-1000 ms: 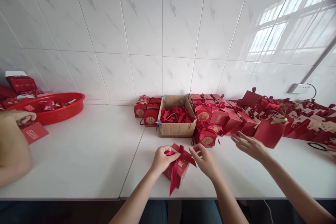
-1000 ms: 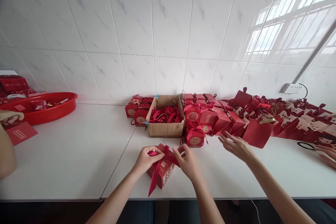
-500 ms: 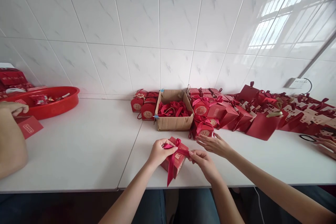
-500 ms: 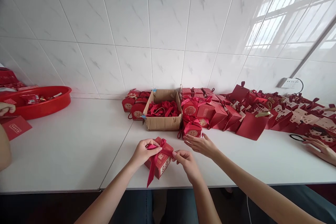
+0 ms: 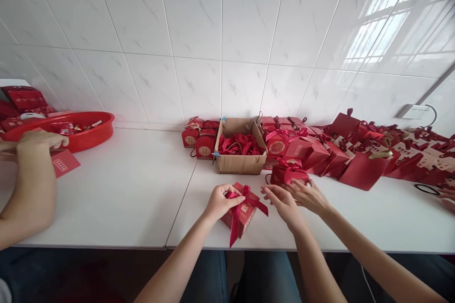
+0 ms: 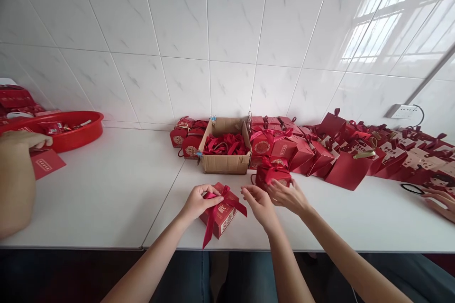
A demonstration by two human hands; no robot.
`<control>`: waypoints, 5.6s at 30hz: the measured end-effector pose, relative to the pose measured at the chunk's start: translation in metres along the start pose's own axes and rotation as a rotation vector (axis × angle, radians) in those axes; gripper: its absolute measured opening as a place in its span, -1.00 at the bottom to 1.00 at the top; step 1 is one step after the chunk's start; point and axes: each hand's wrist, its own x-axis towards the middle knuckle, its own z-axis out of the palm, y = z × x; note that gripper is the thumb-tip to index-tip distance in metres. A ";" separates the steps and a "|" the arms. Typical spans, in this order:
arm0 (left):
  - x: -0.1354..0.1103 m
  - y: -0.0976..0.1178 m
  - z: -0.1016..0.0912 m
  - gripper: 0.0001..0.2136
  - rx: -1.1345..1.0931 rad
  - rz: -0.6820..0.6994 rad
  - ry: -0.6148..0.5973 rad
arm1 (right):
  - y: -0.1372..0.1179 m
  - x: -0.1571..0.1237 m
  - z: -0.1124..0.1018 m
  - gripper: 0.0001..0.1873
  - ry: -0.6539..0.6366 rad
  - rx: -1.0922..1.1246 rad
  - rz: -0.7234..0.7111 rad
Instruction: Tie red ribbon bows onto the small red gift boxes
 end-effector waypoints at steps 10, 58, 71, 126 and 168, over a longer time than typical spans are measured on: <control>0.001 -0.001 0.000 -0.73 -0.084 -0.013 -0.034 | 0.004 0.031 0.036 -0.62 -0.110 0.055 -0.036; 0.004 0.008 -0.014 -0.79 -0.354 -0.076 -0.125 | -0.039 0.038 0.034 -0.91 -0.495 -0.752 -0.710; 0.008 0.001 -0.020 -0.78 -0.301 -0.081 -0.104 | -0.026 0.034 0.039 -0.95 -0.424 -0.698 -0.700; 0.001 0.021 -0.040 -0.74 0.109 0.021 -0.260 | -0.029 0.019 0.041 -0.95 -0.390 -0.435 -0.488; -0.013 0.013 -0.015 -0.75 -0.133 -0.005 -0.110 | 0.006 0.010 0.023 -0.64 -0.129 0.051 -0.140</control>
